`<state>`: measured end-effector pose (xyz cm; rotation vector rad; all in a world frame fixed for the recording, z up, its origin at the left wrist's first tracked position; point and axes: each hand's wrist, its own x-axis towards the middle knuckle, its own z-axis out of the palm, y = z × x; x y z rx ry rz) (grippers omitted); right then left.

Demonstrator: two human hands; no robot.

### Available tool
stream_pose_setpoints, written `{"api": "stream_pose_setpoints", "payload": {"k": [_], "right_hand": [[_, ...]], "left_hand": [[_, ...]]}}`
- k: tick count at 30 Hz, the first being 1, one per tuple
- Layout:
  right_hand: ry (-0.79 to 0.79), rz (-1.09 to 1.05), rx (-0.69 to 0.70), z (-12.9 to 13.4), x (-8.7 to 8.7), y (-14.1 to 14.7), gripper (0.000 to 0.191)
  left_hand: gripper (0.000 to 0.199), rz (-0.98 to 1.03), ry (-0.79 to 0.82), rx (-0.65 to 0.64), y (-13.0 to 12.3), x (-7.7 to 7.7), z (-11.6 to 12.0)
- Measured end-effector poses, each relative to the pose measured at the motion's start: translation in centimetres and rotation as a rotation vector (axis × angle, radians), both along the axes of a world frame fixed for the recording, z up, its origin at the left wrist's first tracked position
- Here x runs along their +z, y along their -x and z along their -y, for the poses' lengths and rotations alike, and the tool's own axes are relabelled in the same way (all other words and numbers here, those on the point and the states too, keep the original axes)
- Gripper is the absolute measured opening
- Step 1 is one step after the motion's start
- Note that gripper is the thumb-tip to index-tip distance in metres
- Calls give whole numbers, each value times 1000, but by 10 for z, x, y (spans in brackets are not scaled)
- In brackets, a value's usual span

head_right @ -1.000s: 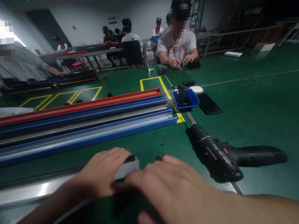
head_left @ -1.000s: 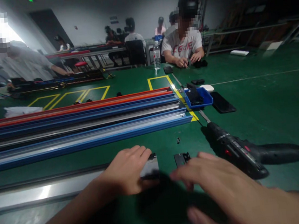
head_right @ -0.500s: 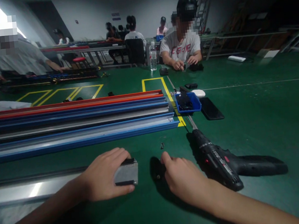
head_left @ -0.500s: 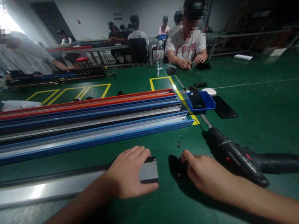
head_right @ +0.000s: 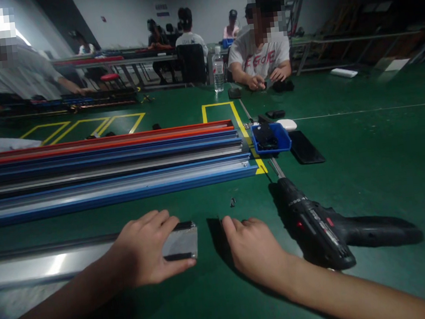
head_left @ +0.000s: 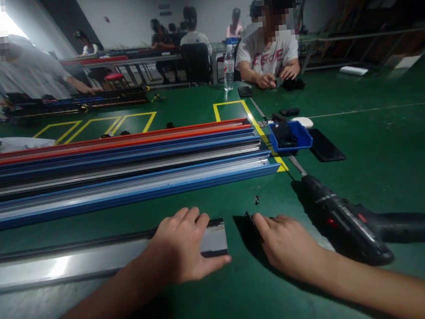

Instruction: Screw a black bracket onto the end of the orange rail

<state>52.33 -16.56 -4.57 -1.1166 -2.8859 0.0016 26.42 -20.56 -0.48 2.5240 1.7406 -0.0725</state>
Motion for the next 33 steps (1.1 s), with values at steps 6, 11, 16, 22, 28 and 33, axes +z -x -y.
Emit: {"api": "stream_pose_setpoints", "payload": {"k": [6, 11, 16, 22, 28, 33], "right_hand": [[-6, -19, 24, -1, -1, 10, 29], [54, -9, 57, 3, 2, 27, 24], [105, 5, 72, 3, 6, 35, 26], [133, -10, 75, 2, 4, 39, 29], [174, -40, 58, 2, 1, 37, 26], [210, -117, -14, 1, 2, 32, 52]], "left_hand": [[72, -12, -23, 9, -5, 2, -1], [70, -31, -7, 26, -15, 5, -5], [72, -8, 17, 39, -17, 6, -6], [70, 10, 2, 55, -17, 4, -6], [70, 26, 2, 46, -17, 4, -9], [68, 38, 17, 30, -17, 4, -10]]}}
